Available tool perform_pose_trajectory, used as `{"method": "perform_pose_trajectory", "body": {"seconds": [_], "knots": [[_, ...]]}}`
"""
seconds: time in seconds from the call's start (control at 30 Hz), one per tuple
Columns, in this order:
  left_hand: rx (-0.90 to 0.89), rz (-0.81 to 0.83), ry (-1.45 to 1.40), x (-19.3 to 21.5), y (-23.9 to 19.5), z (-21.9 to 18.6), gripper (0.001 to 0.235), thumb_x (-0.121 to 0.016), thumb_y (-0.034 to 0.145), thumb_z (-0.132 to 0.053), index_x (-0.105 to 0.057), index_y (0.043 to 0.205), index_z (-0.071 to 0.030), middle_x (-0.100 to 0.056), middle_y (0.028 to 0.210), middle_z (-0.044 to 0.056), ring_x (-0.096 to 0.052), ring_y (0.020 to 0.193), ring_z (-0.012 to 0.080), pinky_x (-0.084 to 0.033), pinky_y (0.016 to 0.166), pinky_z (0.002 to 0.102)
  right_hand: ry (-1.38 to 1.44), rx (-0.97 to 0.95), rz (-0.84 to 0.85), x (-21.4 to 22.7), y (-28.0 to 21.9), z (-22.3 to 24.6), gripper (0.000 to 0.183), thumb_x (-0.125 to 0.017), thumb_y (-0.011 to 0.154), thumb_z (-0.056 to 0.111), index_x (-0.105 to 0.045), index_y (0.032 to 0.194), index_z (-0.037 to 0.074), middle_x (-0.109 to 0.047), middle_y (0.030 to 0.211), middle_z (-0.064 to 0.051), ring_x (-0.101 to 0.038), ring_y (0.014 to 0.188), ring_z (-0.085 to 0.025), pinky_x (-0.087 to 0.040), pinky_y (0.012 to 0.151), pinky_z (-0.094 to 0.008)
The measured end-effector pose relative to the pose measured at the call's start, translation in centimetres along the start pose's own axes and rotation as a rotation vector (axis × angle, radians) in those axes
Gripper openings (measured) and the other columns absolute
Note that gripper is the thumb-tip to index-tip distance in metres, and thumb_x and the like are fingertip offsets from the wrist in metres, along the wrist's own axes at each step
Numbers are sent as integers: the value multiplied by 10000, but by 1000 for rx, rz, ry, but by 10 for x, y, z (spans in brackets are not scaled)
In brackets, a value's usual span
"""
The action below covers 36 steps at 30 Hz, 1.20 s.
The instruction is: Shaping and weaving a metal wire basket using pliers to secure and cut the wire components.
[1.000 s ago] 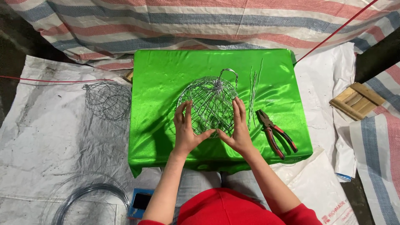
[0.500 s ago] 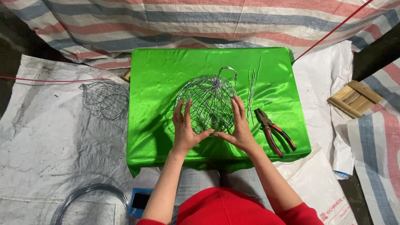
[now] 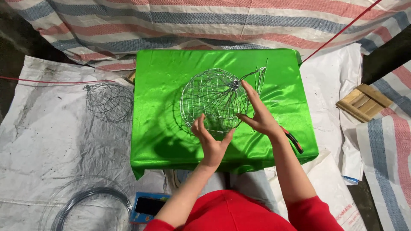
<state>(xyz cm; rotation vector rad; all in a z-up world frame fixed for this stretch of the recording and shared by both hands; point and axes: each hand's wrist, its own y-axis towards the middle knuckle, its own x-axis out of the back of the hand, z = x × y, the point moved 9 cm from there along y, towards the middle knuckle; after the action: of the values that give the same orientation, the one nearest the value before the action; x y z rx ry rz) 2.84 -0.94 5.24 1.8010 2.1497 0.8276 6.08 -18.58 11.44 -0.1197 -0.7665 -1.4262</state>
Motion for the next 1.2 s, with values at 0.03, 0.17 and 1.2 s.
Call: {"method": "perform_pose_trajectory", "body": {"seconds": [0.03,0.17,1.2], "knots": [[-2,-1,1,0,-4,-3,1114,-950,716,-323,-278,1537,15,-350,1405,210,-311,1297,382,-287,1115,551,1,2,-1,2,0,-4,1001,-773,798,-5,-233,1634,101,-263,1671,-161,-203,1545,-388,-171,1242,-563],[30,123,-59,-4,-10,-6,967,-867,818,-209,-280,1567,-38,-349,1386,185,-341,1284,359,-352,1085,497,-44,-45,-3,2,-3,-14,961,-759,799,-38,-296,1623,135,-363,1614,-168,-323,1491,-396,-258,1210,-588],[-180,213,313,-5,35,17,1100,-674,761,-522,-161,1623,-70,-205,1632,245,-169,1525,440,-172,1170,699,-230,-136,-469,-46,-64,11,609,-835,771,69,-537,1302,52,-531,1187,-122,-524,1147,-326,-514,870,-384]]}}
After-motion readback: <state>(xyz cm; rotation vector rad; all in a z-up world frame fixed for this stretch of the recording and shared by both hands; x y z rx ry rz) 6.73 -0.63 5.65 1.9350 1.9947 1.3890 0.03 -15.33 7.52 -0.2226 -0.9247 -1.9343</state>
